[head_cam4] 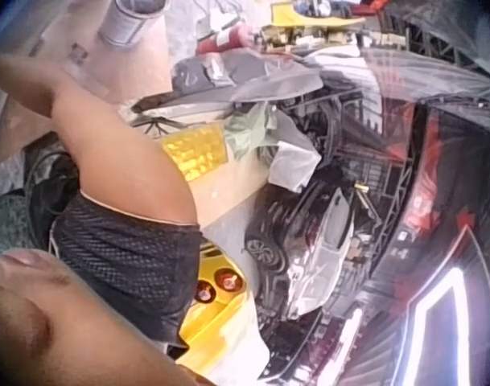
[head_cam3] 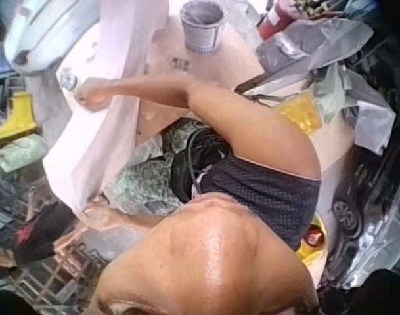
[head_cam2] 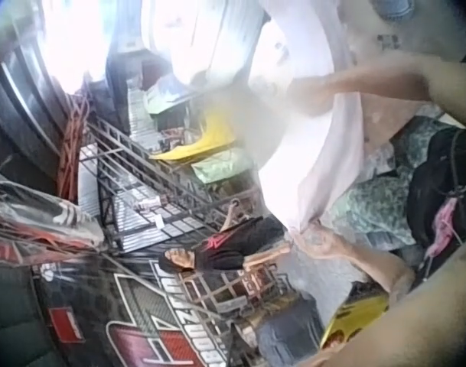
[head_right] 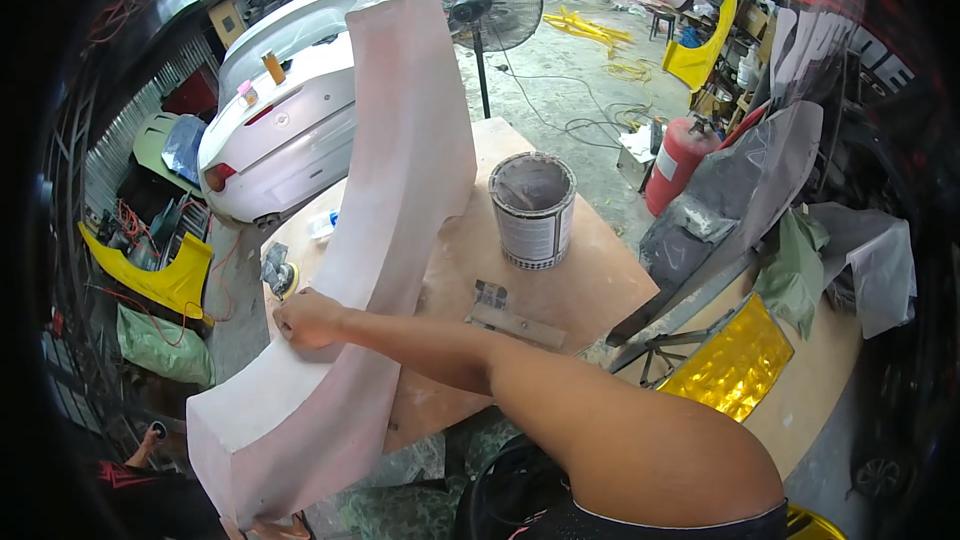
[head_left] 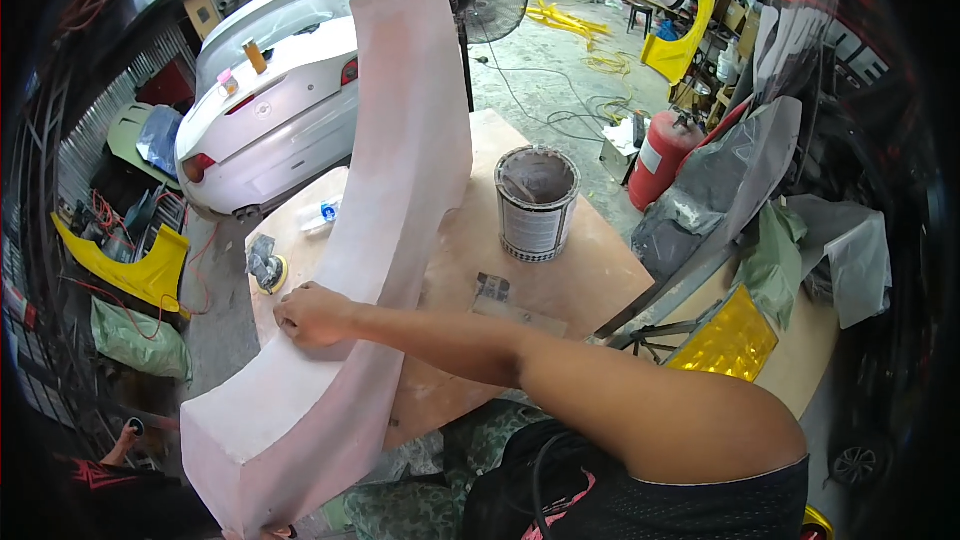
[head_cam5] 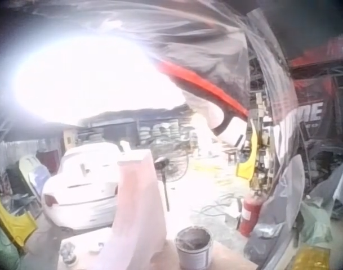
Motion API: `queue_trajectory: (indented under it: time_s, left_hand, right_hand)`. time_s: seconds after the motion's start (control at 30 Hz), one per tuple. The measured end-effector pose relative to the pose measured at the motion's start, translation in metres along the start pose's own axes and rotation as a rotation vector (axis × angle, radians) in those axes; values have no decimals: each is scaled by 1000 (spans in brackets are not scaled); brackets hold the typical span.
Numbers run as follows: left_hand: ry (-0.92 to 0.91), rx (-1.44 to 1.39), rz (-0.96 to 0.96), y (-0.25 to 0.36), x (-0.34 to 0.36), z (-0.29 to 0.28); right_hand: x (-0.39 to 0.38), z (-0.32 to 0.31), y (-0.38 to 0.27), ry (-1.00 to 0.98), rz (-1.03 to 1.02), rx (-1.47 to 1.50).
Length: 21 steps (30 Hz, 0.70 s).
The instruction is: Using a sanding block and sandpaper to smooth the surface of a white automotive aerodynamic body part.
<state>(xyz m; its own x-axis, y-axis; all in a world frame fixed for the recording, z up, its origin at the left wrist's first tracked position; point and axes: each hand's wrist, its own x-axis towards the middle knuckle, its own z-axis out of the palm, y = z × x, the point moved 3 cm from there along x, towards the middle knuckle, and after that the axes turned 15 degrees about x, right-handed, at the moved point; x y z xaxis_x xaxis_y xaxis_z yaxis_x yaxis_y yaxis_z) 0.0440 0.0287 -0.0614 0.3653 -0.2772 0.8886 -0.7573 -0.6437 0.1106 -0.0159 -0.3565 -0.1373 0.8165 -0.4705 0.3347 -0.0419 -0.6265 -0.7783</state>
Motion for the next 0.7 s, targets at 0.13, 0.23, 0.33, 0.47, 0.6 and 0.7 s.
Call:
queue_trajectory:
  time_s: [0.13, 0.23, 0.33, 0.47, 0.6, 0.7]
  left_hand:
    - [-41, -50, -64, 2, -5, -1]
    - [-39, -12, -45, 3, -8, -1]
    - [-10, -41, -59, 1, -13, 2]
    - [26, -32, -44, 1, -21, 4]
    - [24, -84, -106, 3, -29, 2]
    - [13, -84, -122, 4, -33, -1]
  right_hand:
    - [0, 0, -1, -11, 25, -15]
    - [-2, 0, -2, 0, 30, 2]
    - [-5, -1, -5, 6, 15, -14]
    - [-11, -4, -9, 26, 0, -13]
    - [-19, -6, -11, 62, -32, 3]
    - [-23, -4, -12, 74, -44, -1]
